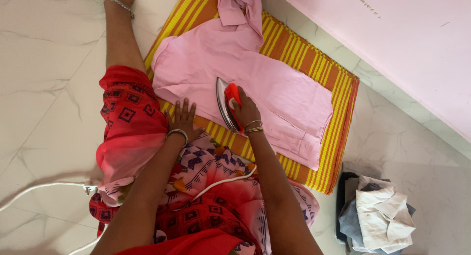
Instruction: The person irons a pink shirt laid out on a striped mat on the floor. They use a red electric iron to smooth the shirt, repeatedly adjusting the fabric and ironing different sections before folding the shirt at the end.
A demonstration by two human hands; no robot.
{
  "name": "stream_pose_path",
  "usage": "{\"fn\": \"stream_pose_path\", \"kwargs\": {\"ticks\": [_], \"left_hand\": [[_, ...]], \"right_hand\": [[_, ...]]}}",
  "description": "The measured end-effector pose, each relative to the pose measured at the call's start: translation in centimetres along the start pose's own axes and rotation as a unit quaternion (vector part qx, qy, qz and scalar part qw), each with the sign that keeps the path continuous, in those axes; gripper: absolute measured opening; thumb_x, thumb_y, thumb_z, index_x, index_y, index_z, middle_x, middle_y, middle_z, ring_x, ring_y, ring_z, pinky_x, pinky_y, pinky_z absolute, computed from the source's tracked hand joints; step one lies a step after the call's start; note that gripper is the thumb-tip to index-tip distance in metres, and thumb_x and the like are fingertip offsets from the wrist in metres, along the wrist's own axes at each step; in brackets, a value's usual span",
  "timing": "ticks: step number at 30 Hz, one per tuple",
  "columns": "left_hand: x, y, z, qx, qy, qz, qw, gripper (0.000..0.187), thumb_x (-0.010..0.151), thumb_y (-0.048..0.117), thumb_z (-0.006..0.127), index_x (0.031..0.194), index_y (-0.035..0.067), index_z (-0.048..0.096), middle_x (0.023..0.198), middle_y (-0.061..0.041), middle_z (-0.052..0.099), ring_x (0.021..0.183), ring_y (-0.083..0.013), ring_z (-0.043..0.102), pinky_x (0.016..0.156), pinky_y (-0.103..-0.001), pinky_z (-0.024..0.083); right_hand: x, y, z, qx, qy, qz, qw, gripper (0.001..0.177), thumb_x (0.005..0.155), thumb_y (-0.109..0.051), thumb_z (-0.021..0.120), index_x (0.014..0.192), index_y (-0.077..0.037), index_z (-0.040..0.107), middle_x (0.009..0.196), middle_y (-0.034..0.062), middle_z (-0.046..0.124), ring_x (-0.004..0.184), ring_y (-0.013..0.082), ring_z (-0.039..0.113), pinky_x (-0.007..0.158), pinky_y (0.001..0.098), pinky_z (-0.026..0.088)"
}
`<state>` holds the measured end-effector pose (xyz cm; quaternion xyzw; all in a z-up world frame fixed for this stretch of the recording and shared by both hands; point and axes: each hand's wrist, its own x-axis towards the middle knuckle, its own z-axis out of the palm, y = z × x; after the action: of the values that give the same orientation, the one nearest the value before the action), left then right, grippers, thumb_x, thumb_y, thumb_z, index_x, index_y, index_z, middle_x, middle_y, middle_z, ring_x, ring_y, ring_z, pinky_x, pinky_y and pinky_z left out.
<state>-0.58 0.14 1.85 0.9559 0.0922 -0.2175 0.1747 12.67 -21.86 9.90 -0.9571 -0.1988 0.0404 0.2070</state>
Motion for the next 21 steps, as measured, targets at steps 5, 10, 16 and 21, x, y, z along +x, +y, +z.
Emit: {"fn": "stream_pose_path", "kwargs": {"ticks": [5, 10, 16, 21], "left_hand": [[0.1, 0.0, -0.2, -0.002, -0.008, 0.001, 1.000, 0.113, 0.086, 0.074, 0.055, 0.165, 0.028, -0.012, 0.170, -0.004, -0.026, 0.156, -0.0324, -0.024, 0.118, -0.070, -0.009], [-0.3, 0.2, -0.8, -0.001, -0.019, -0.002, 1.000, 0.113, 0.086, 0.073, 0.056, 0.165, 0.027, -0.012, 0.171, -0.004, -0.027, 0.156, -0.0325, -0.025, 0.118, -0.070, -0.009], [-0.2, 0.2, -1.0, -0.028, -0.029, 0.000, 0.999, 0.113, 0.086, 0.073, 0.054, 0.163, 0.029, -0.014, 0.169, -0.003, -0.030, 0.154, -0.0312, -0.028, 0.118, -0.069, -0.009], [-0.4, 0.3, -1.2, -0.005, -0.033, -0.005, 0.999, 0.113, 0.087, 0.073, 0.054, 0.164, 0.028, -0.014, 0.170, -0.004, -0.030, 0.155, -0.0317, -0.028, 0.119, -0.069, -0.008]], "right_hand": [[0.9, 1.8, 0.6, -0.001, 0.007, 0.012, 1.000, 0.063, 0.098, -0.038, 0.059, 0.156, -0.022, 0.040, 0.105, 0.0235, 0.070, 0.097, 0.0451, 0.068, 0.082, 0.0553, 0.053], [-0.3, 3.3, 0.0, 0.003, 0.009, 0.021, 1.000, 0.063, 0.098, -0.037, 0.059, 0.155, -0.020, 0.039, 0.107, 0.0256, 0.069, 0.097, 0.0459, 0.068, 0.082, 0.0551, 0.054], [-0.8, 3.0, -0.7, 0.009, 0.049, 0.073, 0.996, 0.060, 0.100, -0.036, 0.056, 0.155, -0.016, 0.039, 0.111, 0.0271, 0.070, 0.099, 0.0470, 0.068, 0.081, 0.0561, 0.053], [-0.9, 3.2, -0.9, 0.037, 0.047, 0.079, 0.995, 0.063, 0.099, -0.038, 0.057, 0.154, -0.014, 0.040, 0.110, 0.0285, 0.070, 0.101, 0.0470, 0.068, 0.086, 0.0543, 0.054]]}}
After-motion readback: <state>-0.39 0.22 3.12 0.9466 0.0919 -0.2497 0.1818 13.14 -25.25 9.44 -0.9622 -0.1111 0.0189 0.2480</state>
